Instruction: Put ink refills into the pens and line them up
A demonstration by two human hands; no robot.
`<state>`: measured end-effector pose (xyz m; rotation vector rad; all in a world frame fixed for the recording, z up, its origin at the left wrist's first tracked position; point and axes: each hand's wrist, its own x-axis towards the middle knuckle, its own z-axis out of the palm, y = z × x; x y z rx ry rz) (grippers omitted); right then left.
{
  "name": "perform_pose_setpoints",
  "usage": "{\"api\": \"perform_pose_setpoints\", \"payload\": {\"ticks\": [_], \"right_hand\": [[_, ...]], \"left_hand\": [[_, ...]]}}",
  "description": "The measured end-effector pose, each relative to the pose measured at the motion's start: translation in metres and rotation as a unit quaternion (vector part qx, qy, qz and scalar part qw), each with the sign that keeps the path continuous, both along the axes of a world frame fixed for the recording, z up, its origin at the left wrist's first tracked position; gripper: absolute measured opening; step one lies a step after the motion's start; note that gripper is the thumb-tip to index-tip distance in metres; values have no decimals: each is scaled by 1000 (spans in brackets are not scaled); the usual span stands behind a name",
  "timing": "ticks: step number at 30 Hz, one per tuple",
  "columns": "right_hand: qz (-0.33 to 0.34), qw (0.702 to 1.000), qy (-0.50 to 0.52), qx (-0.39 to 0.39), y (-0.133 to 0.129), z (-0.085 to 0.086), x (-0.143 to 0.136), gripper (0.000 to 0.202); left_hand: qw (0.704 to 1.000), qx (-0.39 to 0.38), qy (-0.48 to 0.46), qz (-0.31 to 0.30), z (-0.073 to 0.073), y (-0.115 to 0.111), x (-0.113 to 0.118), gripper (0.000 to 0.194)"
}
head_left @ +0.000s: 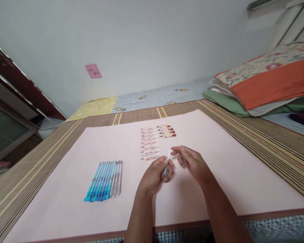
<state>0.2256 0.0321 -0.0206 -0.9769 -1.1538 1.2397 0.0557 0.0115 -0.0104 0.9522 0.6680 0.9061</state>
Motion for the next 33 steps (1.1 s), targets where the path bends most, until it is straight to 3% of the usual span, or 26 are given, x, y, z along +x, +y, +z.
{"api": "perform_pose_setpoints", "payload": {"ticks": [5,13,20,23,27,33], "right_hand": [[-23,999,2,-40,2,-6,5,39],[58,996,-29,-57,-5,1,-4,28],[18,997,-63,-30,-6,6,-8,28],[40,998,-4,-50,-7,8,-11,34],[77,996,34,-16,-7,6,-17,31],[-32,999,43,6,0,3,-12,32]], "left_hand": [[1000,-7,-12,17,0,1,-1,36],[988,44,68,131,-2,5,-1,35],[984,79,106,121,-4,6,0,29],[988,63,66,122,-4,7,0,29],[993,46,17,111,1,5,-2,28],[996,44,17,73,2,1,-2,29]]}}
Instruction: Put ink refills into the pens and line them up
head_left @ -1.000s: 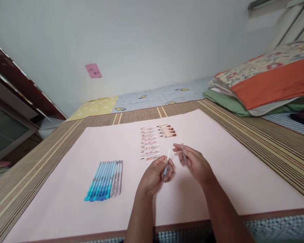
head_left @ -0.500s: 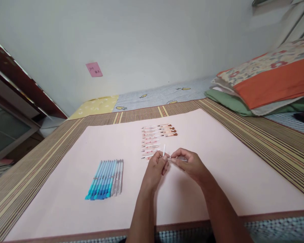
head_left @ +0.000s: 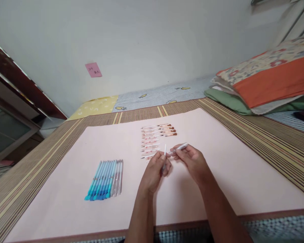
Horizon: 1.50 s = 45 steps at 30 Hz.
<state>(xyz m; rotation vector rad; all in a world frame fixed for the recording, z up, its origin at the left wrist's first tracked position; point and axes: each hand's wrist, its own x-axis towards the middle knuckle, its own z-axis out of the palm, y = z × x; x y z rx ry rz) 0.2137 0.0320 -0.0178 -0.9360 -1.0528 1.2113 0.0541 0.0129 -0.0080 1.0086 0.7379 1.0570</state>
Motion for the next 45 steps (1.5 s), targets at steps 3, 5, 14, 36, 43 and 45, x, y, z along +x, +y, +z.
{"api": "perform_pose_setpoints", "payload": {"ticks": [3,5,14,36,43,45], "right_hand": [[-71,996,55,-9,3,1,5,34],[-107,991,79,-12,3,2,7,34],[-96,994,40,-14,6,3,7,39],[98,993,-64,-4,-2,9,15,28],[113,992,-56,-6,-3,9,17,28],[111,992,-52,-7,-5,11,17,29]], "left_hand": [[999,-6,18,-47,-1,-1,1,29],[997,-9,38,-72,-2,-2,2,28],[991,0,88,-103,-4,-1,3,31],[992,21,9,-121,-2,-3,-1,35],[991,4,-50,-125,-2,-4,1,37],[989,-3,-61,-133,-1,-4,2,37]]}}
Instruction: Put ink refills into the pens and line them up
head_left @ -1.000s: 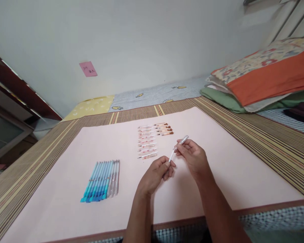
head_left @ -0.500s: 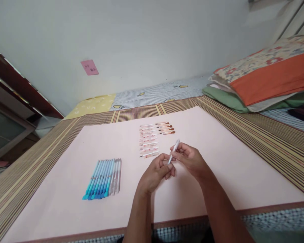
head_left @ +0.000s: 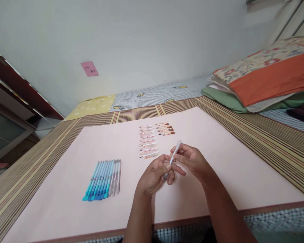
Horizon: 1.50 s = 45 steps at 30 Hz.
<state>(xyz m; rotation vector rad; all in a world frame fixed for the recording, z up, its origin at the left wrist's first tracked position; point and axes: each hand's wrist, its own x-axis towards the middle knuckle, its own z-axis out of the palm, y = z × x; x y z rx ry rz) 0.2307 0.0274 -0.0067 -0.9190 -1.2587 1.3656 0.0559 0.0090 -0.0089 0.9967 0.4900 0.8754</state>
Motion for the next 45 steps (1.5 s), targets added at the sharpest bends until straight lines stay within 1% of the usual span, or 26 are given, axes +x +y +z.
{"api": "perform_pose_setpoints", "payload": {"ticks": [3,7,9,13,16,19,22,24,27,31,34,38,40,43,45], "right_hand": [[-4,1000,-3,-2,-2,3,-1,32],[0,1000,-9,2,-1,1,-2,31],[6,1000,-1,-6,1,-3,-3,30],[-2,1000,13,-24,4,-11,-9,31],[-19,999,10,-26,5,-14,-13,32],[-36,999,0,-20,7,-16,-14,32],[-65,997,-21,-23,8,-18,-13,33],[-79,996,-32,-32,9,-20,-14,35],[-82,995,-34,-39,9,-22,-17,37],[-72,996,-18,-50,8,-24,-21,40],[-55,996,17,-66,5,-20,-23,40],[39,994,80,-65,-1,-11,-27,41],[62,993,85,-56,-3,-8,-29,37],[28,997,62,-42,-2,-9,-32,37],[-6,999,39,-36,1,-12,-34,38]], "left_hand": [[1000,-7,-5,-10,0,0,1,36],[1000,1,6,4,-1,0,2,39],[999,15,36,35,-3,0,4,40],[979,58,135,139,-4,0,9,38],[968,80,166,172,-2,-2,12,31],[962,94,187,176,-2,-4,15,18],[950,114,229,180,-5,-4,17,11],[943,117,249,187,-7,-4,18,12],[942,102,258,191,-8,-3,18,17],[947,90,249,182,-5,-1,14,27],[959,91,215,162,-2,0,10,29],[965,99,197,142,-2,1,6,28],[962,103,210,142,-2,1,5,30],[953,114,232,157,-2,0,5,34],[951,114,234,166,-2,0,6,29]]}}
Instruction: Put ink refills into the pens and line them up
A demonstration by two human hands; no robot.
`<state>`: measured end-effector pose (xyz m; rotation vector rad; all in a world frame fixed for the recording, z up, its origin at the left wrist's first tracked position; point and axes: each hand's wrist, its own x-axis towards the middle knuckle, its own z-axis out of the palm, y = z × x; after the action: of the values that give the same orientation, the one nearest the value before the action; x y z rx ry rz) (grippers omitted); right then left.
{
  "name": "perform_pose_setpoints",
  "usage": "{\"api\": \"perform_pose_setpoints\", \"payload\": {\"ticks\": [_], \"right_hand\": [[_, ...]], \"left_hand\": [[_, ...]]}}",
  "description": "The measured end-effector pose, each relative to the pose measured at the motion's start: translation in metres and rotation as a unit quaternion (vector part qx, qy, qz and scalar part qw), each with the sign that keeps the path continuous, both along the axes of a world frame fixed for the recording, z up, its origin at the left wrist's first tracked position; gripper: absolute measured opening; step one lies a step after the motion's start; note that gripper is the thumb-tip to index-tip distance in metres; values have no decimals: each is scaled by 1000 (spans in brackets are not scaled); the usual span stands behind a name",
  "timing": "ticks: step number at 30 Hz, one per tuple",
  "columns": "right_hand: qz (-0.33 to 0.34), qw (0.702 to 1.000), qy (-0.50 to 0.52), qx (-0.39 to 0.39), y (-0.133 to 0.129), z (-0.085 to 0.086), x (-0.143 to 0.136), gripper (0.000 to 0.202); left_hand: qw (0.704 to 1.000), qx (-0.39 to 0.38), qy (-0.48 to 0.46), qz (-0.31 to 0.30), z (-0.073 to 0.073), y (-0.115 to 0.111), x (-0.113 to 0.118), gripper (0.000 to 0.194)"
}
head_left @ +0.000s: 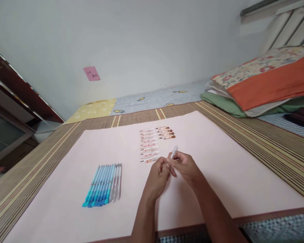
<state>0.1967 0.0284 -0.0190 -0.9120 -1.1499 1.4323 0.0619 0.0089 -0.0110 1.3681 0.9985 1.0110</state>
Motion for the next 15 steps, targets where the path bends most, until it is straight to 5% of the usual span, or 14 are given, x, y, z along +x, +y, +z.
{"api": "perform_pose_setpoints", "payload": {"ticks": [8,15], "right_hand": [[-99,993,13,-55,7,-16,-11,49],[48,998,37,-24,-3,3,2,36]], "left_hand": [[998,-3,26,50,0,-2,6,18],[999,-9,-32,-19,5,1,-1,29]]}}
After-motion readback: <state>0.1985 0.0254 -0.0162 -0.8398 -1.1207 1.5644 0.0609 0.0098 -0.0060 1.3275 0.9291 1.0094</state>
